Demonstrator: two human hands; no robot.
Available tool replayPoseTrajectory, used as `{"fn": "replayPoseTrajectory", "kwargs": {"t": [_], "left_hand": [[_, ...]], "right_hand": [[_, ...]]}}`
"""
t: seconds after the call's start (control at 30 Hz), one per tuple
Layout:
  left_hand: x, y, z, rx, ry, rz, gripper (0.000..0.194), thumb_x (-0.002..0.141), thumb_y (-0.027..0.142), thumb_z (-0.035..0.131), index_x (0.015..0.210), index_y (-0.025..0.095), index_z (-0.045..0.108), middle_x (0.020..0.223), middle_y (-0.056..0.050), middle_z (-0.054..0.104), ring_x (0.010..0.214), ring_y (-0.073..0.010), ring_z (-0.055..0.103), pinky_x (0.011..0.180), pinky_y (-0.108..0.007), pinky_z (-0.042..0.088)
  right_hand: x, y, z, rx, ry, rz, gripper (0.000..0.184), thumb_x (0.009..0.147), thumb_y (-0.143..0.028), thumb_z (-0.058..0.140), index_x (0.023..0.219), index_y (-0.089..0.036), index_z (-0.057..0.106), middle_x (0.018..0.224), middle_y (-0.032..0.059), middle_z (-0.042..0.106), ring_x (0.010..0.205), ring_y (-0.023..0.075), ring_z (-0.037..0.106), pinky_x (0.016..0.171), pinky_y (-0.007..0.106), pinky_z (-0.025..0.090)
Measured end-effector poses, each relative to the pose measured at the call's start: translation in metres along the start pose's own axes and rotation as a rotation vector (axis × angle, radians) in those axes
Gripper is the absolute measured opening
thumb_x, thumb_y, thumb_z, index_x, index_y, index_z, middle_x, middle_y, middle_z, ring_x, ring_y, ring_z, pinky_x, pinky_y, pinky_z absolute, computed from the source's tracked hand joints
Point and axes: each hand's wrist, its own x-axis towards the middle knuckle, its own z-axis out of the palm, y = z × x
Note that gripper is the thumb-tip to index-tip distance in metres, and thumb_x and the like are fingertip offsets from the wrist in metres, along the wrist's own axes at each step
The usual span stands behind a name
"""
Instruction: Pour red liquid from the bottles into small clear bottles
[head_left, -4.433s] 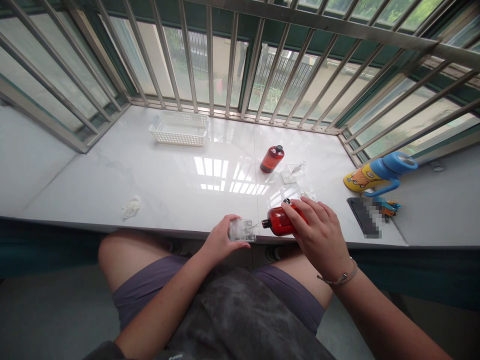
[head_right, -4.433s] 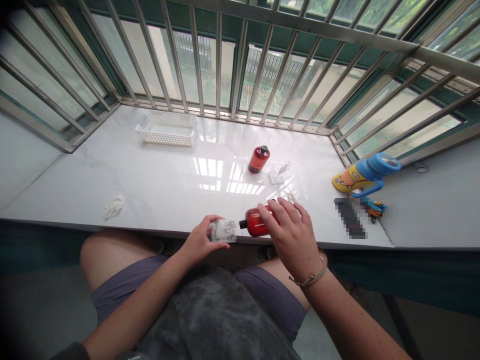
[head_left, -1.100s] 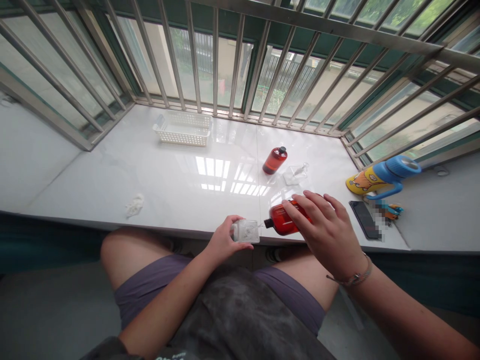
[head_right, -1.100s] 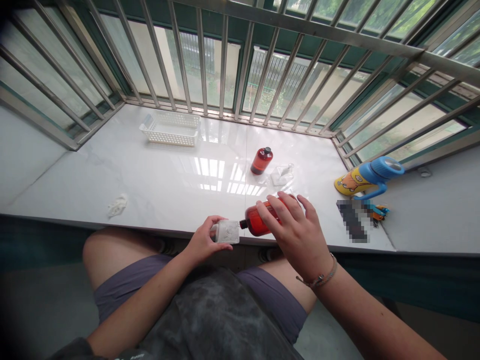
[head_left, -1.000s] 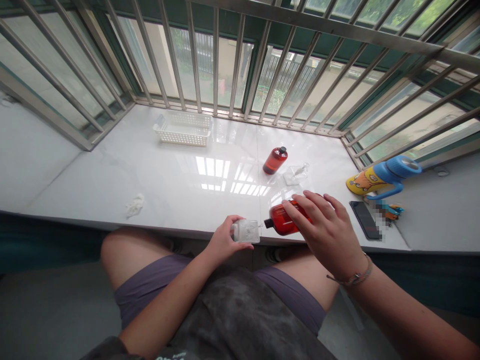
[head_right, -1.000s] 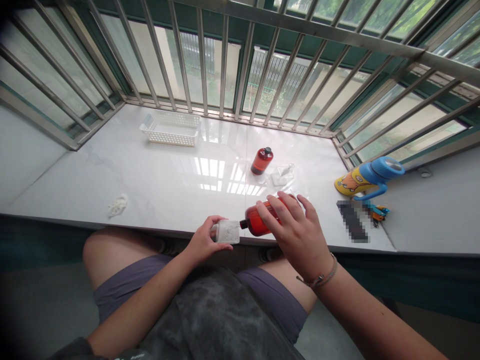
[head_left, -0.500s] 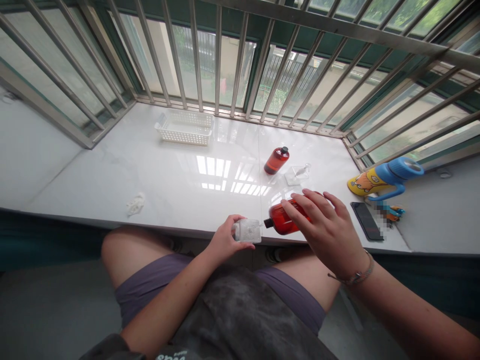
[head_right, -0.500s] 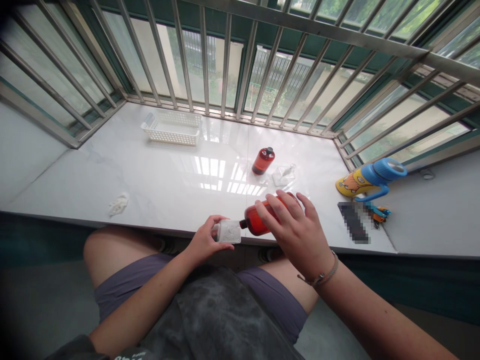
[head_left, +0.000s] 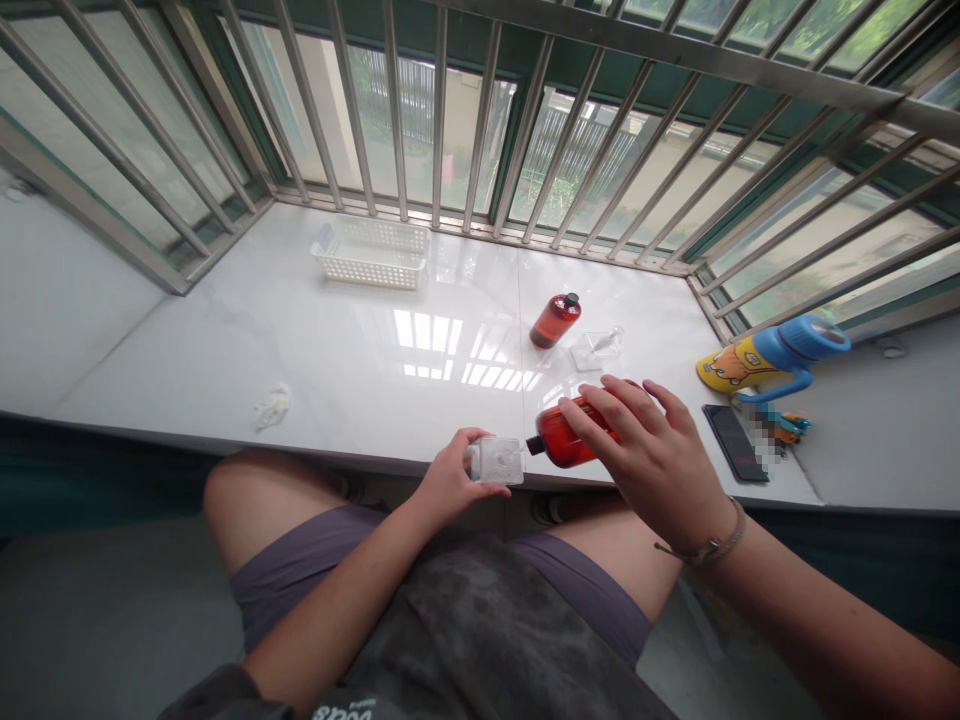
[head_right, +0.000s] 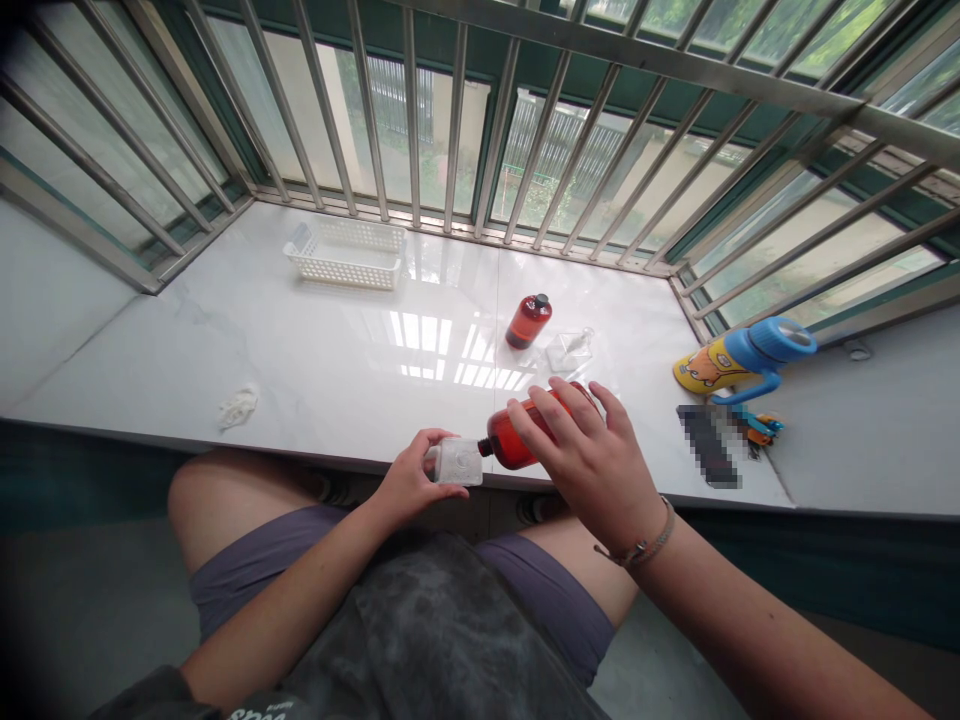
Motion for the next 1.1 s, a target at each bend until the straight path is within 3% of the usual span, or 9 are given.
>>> {"fn": "replayPoseTrajectory", "kwargs": {"t": [0.73, 1.1], "left_hand": [[0.0003, 0.0008, 0.0016, -0.031, 0.005, 0.012, 0.085, 0.059, 0.042, 0.106, 0.128, 0.025, 0.058, 0.13, -0.008, 0.071, 0.109, -0.0293, 0.077, 0.098, -0.045, 0.064], [0.0004, 0.0002, 0.0017, -0.044, -0.004, 0.036, 0.084, 0.061, 0.042, 0.106, 0.127, 0.025, 0.058, 0.131, -0.008, 0.07, 0.109, -0.0283, 0.077, 0.098, -0.044, 0.063]], "right_hand": [[0.0065, -0.0018, -0.0012, -0.055, -0.012, -0.073, 0.048, 0.103, -0.011, 0.057, 0.149, -0.026, 0.059, 0.149, 0.01, 0.068, 0.142, 0.0343, 0.055, 0.123, 0.058, 0.036], [0.0092, -0.0023, -0.0018, -0.051, -0.006, -0.103, 0.046, 0.102, -0.01, 0.058, 0.147, -0.022, 0.062, 0.148, 0.0128, 0.068, 0.141, 0.0364, 0.056, 0.122, 0.06, 0.037]]}}
